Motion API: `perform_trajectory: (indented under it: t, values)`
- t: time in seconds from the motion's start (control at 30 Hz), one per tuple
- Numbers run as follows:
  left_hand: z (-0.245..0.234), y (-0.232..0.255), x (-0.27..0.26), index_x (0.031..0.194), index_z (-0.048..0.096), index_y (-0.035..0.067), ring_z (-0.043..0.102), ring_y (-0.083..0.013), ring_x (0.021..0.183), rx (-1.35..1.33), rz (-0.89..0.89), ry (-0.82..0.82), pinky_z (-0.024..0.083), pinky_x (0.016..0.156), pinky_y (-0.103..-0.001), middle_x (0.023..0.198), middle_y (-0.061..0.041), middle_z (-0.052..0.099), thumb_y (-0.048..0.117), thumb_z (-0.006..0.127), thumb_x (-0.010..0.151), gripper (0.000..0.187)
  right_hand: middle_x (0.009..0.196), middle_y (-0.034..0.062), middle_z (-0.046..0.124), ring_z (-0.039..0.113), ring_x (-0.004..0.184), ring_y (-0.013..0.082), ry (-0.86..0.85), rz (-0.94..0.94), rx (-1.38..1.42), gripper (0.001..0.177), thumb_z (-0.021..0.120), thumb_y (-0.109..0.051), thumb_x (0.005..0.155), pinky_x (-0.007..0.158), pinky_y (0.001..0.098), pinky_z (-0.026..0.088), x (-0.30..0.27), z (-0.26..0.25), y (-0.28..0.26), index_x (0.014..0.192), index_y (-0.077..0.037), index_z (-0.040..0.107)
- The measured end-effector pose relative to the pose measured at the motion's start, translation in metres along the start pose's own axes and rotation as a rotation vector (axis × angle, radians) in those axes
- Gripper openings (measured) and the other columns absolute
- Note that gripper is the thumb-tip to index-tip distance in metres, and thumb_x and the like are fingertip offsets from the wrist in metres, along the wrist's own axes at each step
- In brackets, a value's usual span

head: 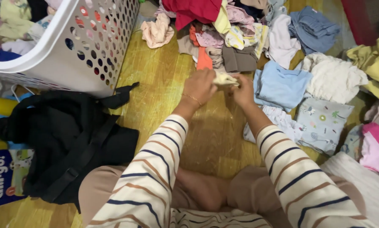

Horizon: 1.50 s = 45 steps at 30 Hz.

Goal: Folding a pile of baby and adult clothes while sitting on the floor next to a laundry basket.

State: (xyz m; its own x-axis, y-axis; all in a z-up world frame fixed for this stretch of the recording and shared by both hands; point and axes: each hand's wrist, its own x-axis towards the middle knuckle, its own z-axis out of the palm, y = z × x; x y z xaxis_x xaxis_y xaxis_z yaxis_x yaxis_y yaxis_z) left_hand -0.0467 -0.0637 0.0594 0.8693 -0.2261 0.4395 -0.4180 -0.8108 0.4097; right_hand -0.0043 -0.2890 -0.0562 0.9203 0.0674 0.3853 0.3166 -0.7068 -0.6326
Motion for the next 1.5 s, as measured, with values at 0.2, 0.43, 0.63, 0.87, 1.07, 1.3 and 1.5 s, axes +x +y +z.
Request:
perform_trajectory:
  t: [0.2, 0.43, 0.63, 0.87, 1.07, 1.3, 1.5]
  values:
    - [0.03, 0.02, -0.065, 0.115, 0.063, 0.011, 0.062, -0.0312, 0.107, 0.108, 0.267, -0.68, 0.054, 0.087, -0.045, 0.113, -0.012, 0.062, 0.03, 0.069, 0.089, 0.032, 0.146, -0.0018, 0.056, 0.063, 0.113, 0.0161, -0.208, 0.686, 0.949, 0.056, 0.047, 0.0, 0.095, 0.086, 0.0331, 0.054, -0.041, 0.007, 0.018, 0.148, -0.017, 0.044]
    - [0.053, 0.0, -0.11, 0.12, 0.063, 0.008, 0.061, -0.0348, 0.115, -0.143, 0.247, -0.494, 0.046, 0.102, -0.046, 0.122, -0.015, 0.065, 0.026, 0.069, 0.083, 0.042, 0.13, 0.0157, 0.063, 0.066, 0.107, 0.0247, -0.072, 0.947, 0.521, 0.045, 0.063, -0.022, 0.098, 0.08, 0.0351, 0.058, -0.056, -0.023, -0.021, 0.137, -0.004, 0.05]
    - [0.092, -0.039, -0.094, 0.131, 0.054, 0.0, 0.059, -0.0452, 0.11, -0.165, -0.695, -0.097, 0.048, 0.093, -0.052, 0.123, -0.026, 0.06, 0.037, 0.067, 0.098, 0.051, 0.108, 0.0133, 0.064, 0.07, 0.098, 0.0286, -0.262, 0.927, 0.356, 0.066, 0.083, -0.026, 0.077, 0.076, 0.0442, 0.06, -0.067, 0.0, -0.013, 0.122, -0.004, 0.039]
    - [0.115, -0.016, -0.095, 0.115, 0.059, 0.006, 0.065, -0.0389, 0.108, -0.343, -0.606, -0.371, 0.051, 0.093, -0.045, 0.112, -0.019, 0.069, 0.023, 0.077, 0.083, 0.041, 0.106, 0.0201, 0.068, 0.067, 0.1, 0.0371, -0.196, 0.656, -0.058, 0.049, 0.083, -0.014, 0.073, 0.088, 0.0451, 0.054, -0.067, -0.022, 0.03, 0.11, -0.003, 0.053]
    - [0.132, 0.017, -0.102, 0.113, 0.058, 0.004, 0.063, -0.0396, 0.109, -0.441, -0.46, -0.311, 0.05, 0.093, -0.045, 0.111, -0.021, 0.067, 0.013, 0.079, 0.081, 0.04, 0.113, 0.0335, 0.056, 0.058, 0.103, 0.0526, -0.241, 0.397, -0.252, 0.036, 0.068, -0.004, 0.082, 0.087, 0.0563, 0.05, -0.086, -0.055, 0.029, 0.112, 0.002, 0.049]
    - [0.087, 0.031, -0.086, 0.111, 0.06, 0.004, 0.062, -0.0386, 0.107, -0.348, -0.564, -0.378, 0.049, 0.089, -0.047, 0.112, -0.019, 0.065, 0.025, 0.079, 0.079, 0.043, 0.114, 0.0284, 0.057, 0.059, 0.104, 0.0489, -0.17, 0.188, -0.381, 0.027, 0.07, -0.006, 0.079, 0.086, 0.053, 0.051, -0.088, -0.063, 0.001, 0.105, -0.002, 0.062]
    - [0.128, -0.052, -0.07, 0.111, 0.065, -0.001, 0.069, -0.0363, 0.111, -0.598, -0.814, -0.136, 0.052, 0.098, -0.041, 0.116, -0.024, 0.072, 0.053, 0.058, 0.097, 0.056, 0.107, 0.0172, 0.072, 0.07, 0.102, 0.034, -0.238, 0.513, -0.014, 0.044, 0.067, -0.047, 0.097, 0.093, 0.0419, 0.054, -0.05, -0.058, 0.007, 0.104, -0.004, 0.067]
